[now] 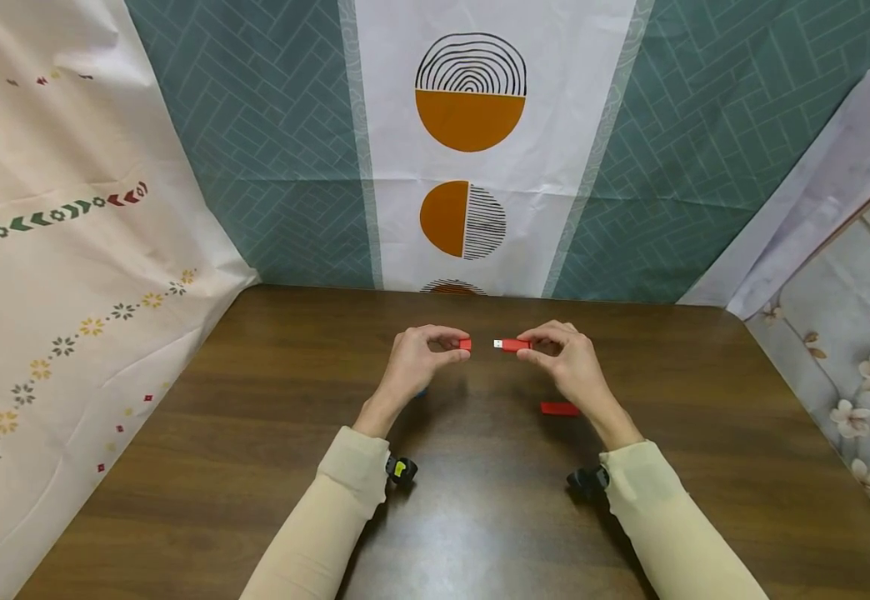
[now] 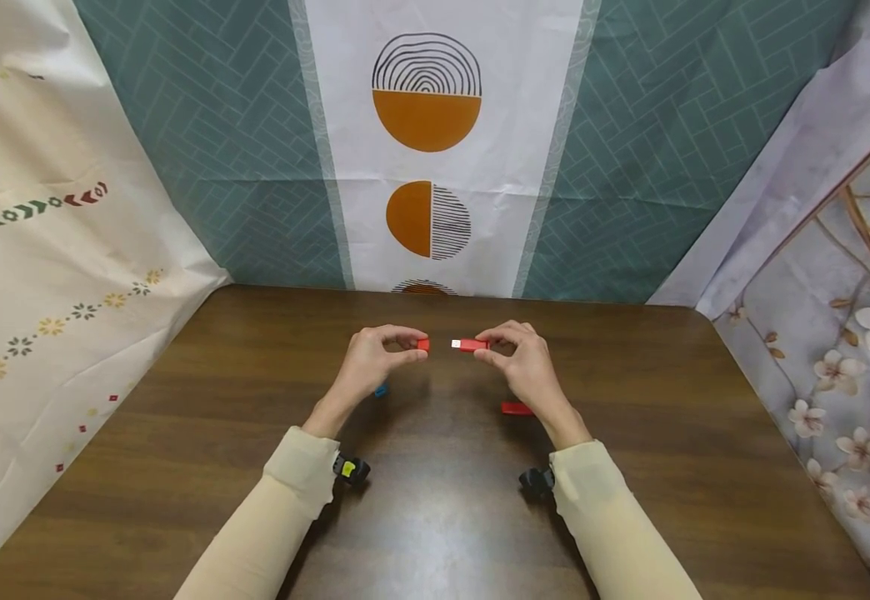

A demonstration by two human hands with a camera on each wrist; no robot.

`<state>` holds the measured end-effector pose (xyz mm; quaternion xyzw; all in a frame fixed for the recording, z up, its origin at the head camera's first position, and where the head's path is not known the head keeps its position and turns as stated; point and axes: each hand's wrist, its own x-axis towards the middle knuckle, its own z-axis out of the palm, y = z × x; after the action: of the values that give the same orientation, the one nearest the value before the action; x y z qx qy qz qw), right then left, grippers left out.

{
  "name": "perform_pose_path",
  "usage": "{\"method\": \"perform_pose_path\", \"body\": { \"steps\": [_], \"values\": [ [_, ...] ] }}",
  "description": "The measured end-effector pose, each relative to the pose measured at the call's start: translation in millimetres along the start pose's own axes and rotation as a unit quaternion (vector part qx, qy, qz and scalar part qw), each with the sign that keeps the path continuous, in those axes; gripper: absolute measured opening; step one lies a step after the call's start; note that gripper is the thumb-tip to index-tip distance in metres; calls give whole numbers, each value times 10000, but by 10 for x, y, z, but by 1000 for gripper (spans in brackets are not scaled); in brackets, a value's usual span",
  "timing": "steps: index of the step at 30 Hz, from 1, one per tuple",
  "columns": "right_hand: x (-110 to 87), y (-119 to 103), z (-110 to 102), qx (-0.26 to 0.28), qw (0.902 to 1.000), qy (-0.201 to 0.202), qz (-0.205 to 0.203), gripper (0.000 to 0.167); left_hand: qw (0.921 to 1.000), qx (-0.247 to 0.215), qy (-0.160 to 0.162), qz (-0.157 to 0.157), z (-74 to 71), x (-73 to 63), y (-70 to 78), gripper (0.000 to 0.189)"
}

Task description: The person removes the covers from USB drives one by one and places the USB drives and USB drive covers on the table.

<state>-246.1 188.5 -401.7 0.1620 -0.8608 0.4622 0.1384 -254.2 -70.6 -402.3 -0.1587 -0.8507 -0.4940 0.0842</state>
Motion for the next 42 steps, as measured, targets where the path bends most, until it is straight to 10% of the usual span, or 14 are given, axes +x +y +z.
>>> {"method": "perform_pose_path", "body": {
  "steps": [42],
  "values": [
    [444, 58, 101, 121, 9979, -52, 638, 23, 9992, 52, 36, -392, -8, 364, -58, 22]
  ]
}}
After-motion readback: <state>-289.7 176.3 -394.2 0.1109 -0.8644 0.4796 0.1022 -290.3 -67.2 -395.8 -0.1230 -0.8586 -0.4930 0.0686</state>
